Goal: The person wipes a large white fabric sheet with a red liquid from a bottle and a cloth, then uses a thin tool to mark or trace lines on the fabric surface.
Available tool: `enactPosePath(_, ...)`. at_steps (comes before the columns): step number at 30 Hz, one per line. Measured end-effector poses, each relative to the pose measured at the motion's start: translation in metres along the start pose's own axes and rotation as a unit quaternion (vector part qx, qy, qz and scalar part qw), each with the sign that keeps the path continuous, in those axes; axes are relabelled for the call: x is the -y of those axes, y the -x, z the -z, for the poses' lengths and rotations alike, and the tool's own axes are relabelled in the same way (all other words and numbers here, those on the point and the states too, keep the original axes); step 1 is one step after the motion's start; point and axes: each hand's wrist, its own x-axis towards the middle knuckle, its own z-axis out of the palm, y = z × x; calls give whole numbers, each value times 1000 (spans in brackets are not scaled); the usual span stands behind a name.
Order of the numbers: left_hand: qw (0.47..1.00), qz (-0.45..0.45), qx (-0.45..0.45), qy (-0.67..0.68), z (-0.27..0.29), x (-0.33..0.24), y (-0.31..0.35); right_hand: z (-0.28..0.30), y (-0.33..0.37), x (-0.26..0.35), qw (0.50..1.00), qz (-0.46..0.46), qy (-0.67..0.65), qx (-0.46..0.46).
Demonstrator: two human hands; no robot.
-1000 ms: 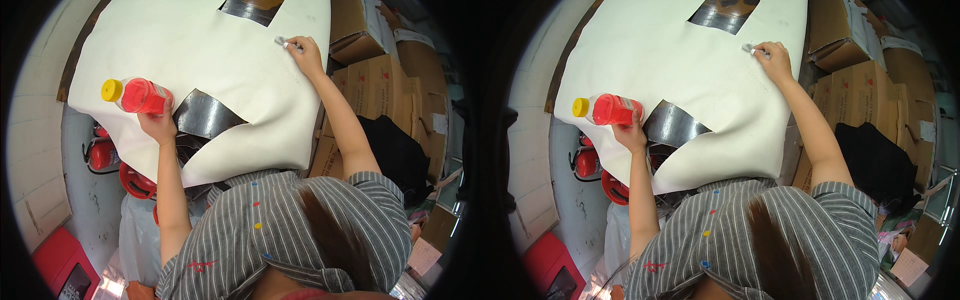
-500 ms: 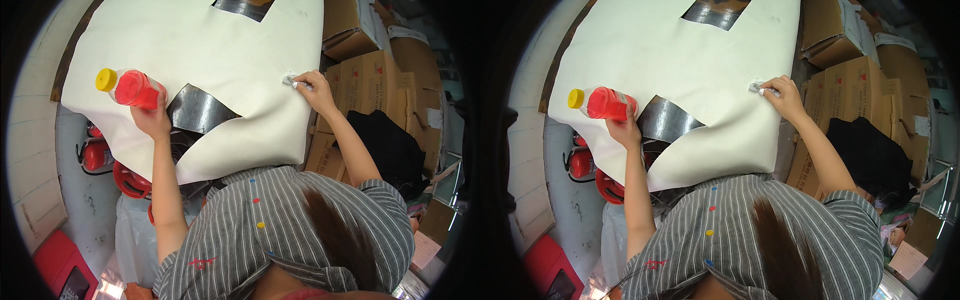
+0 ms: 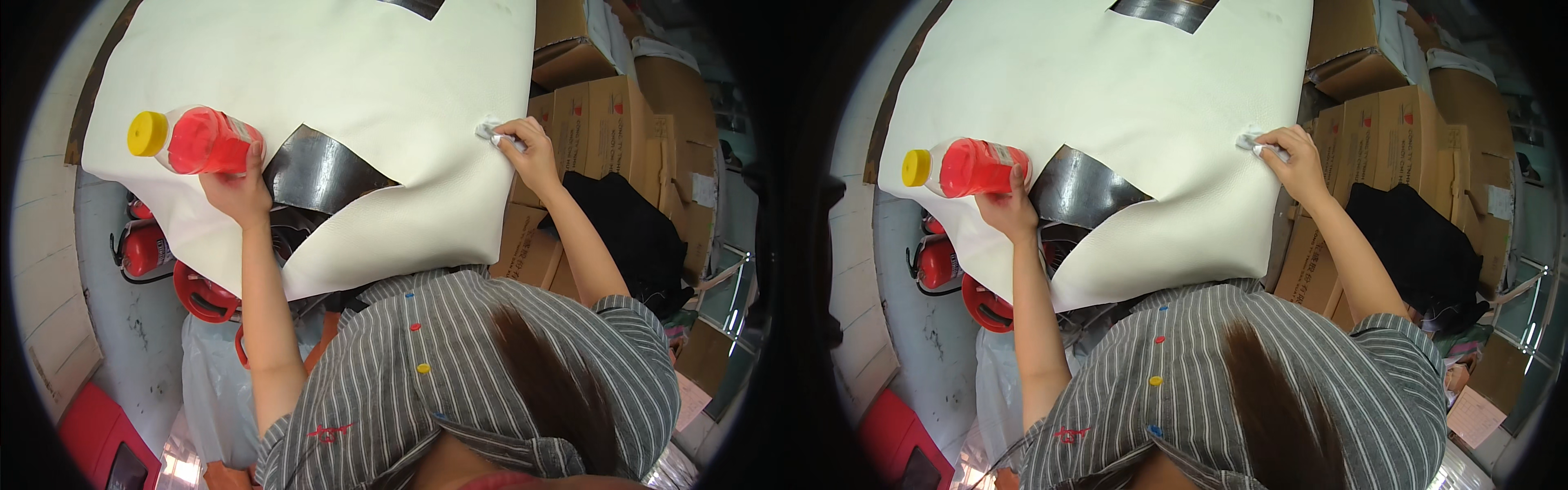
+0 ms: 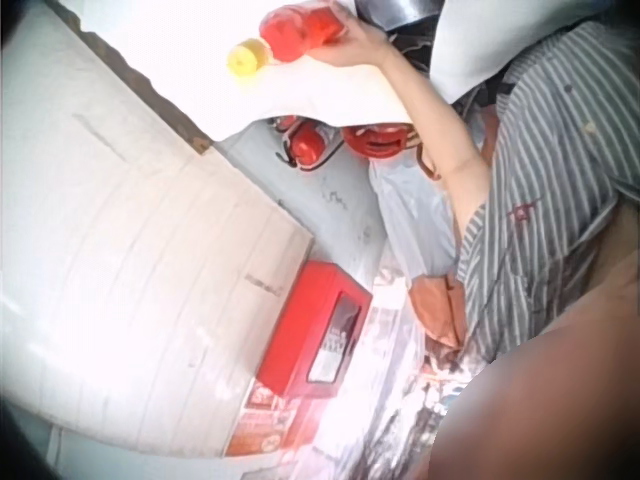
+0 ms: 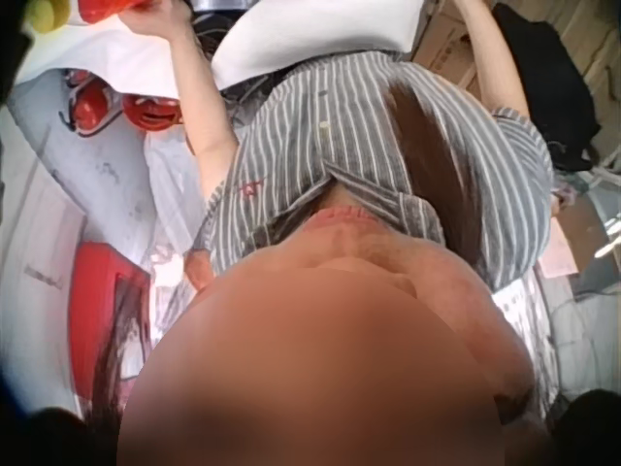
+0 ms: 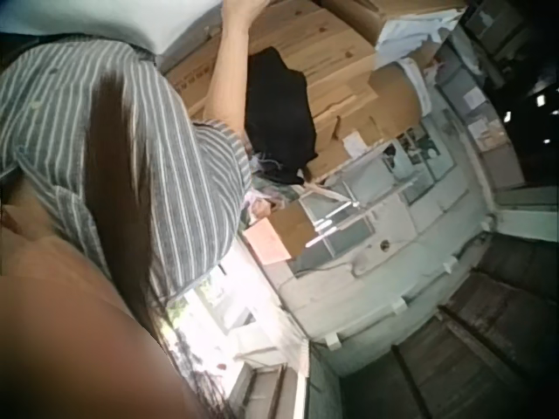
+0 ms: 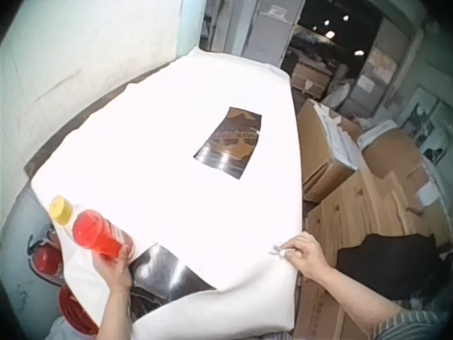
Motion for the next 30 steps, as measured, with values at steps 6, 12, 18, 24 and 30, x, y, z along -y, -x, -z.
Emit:
enactPosePath(6,998,-4,-1,62,-2,-7,0,-30,-108,33,995,91,-23,-47)
enactPosePath(12,1000,3,11,-10,1,1,-1,-53,-123,40,990,102,-61,-72)
enactPosePath(18,1000,13,-4,-13,3,8,-3,0,-6,-5,992,111,-54,32)
enactPosePath(24,984,146,68,82,-42,-78,-3,-19,-129,-14,975,201,-66,-66)
enactPosePath(30,983,160,88,-27,-76,-167,49,-22,-35,-47,952,265,-150,-10)
